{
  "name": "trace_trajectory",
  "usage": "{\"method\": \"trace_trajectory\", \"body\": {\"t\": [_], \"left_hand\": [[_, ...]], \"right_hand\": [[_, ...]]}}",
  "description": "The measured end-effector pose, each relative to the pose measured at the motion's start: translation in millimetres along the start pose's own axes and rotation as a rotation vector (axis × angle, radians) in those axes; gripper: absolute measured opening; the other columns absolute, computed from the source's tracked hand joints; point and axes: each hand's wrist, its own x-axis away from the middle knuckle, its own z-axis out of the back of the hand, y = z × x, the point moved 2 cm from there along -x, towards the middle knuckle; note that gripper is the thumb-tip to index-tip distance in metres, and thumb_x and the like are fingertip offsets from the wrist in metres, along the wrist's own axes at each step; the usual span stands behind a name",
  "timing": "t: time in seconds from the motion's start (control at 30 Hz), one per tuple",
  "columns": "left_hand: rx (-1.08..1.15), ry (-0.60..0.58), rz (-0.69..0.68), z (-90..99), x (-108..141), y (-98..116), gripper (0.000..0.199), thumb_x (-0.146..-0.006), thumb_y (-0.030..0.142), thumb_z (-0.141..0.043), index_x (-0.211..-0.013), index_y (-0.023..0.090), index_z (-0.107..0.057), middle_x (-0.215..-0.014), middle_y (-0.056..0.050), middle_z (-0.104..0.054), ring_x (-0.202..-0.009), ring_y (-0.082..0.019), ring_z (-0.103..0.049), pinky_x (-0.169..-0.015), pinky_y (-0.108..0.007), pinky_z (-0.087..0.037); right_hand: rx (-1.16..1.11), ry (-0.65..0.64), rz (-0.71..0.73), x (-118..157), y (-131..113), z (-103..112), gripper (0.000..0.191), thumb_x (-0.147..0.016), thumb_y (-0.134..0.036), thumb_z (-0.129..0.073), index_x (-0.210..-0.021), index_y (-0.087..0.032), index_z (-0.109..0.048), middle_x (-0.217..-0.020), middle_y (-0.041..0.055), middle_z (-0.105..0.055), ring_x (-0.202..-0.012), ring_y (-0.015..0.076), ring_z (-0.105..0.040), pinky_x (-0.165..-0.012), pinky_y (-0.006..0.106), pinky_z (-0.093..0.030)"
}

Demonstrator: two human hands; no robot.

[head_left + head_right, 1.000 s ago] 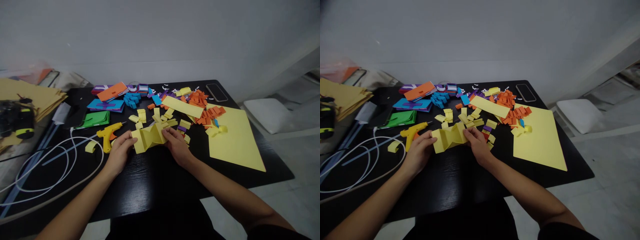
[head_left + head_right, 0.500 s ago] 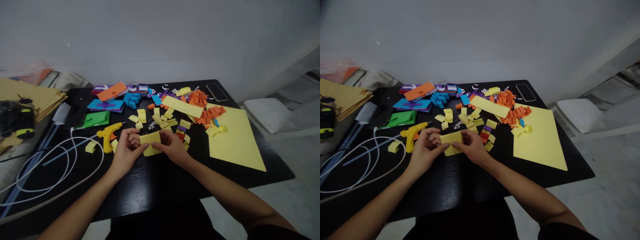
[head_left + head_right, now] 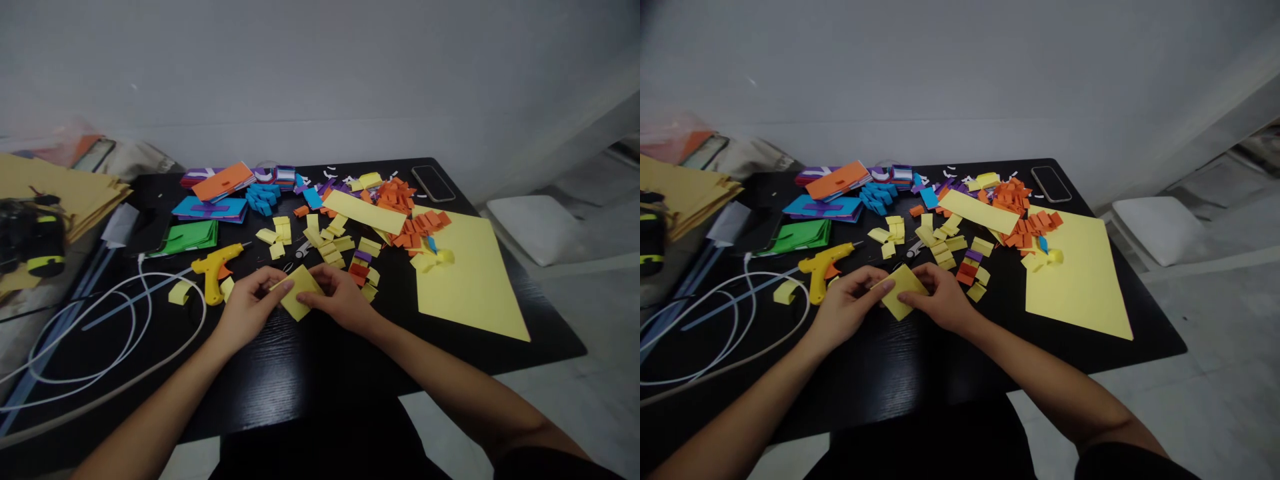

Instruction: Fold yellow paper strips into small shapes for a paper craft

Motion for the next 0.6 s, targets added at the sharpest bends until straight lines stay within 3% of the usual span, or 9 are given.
{"method": "trace_trajectory", "body": {"t": [0.17, 0.37, 0.6], "left_hand": [[0.096, 0.045, 0.002, 2.9, -1.8, 1.5, 0.026, -0.082, 0.044, -0.077, -0.083, 0.018, -0.072, -0.065, 0.001, -0.064, -0.059, -0.014, -0.059, -0.056, -0.023, -0.049], [0.091, -0.032, 0.009, 2.0, -1.8, 3.8, 0.026, -0.085, 0.043, -0.074, -0.085, 0.018, -0.071, -0.066, 0.001, -0.065, -0.058, -0.013, -0.062, -0.058, -0.024, -0.053], [0.108, -0.075, 0.032, -3.2, 0.4, 3.0, 0.028, -0.087, 0.045, -0.073, -0.087, 0.017, -0.074, -0.077, -0.005, -0.076, -0.061, -0.017, -0.07, -0.059, -0.027, -0.059]], "right_hand": [[-0.081, 0.02, -0.048, -2.0, 0.5, 2.0, 0.04, -0.062, -0.031, -0.093, -0.092, -0.021, -0.069, -0.089, -0.0001, -0.077, -0.078, 0.0174, -0.072, -0.081, 0.034, -0.058], [-0.189, 0.157, 0.025, -3.7, -2.4, 6.5, 0.044, -0.059, -0.026, -0.095, -0.092, -0.022, -0.067, -0.09, 0.0001, -0.077, -0.086, 0.0179, -0.073, -0.089, 0.036, -0.059], [-0.167, 0.089, -0.022, -2.7, -4.3, 3.3, 0.036, -0.068, -0.038, -0.091, -0.094, -0.021, -0.072, -0.093, 0.0029, -0.078, -0.083, 0.0201, -0.074, -0.08, 0.037, -0.063]]}}
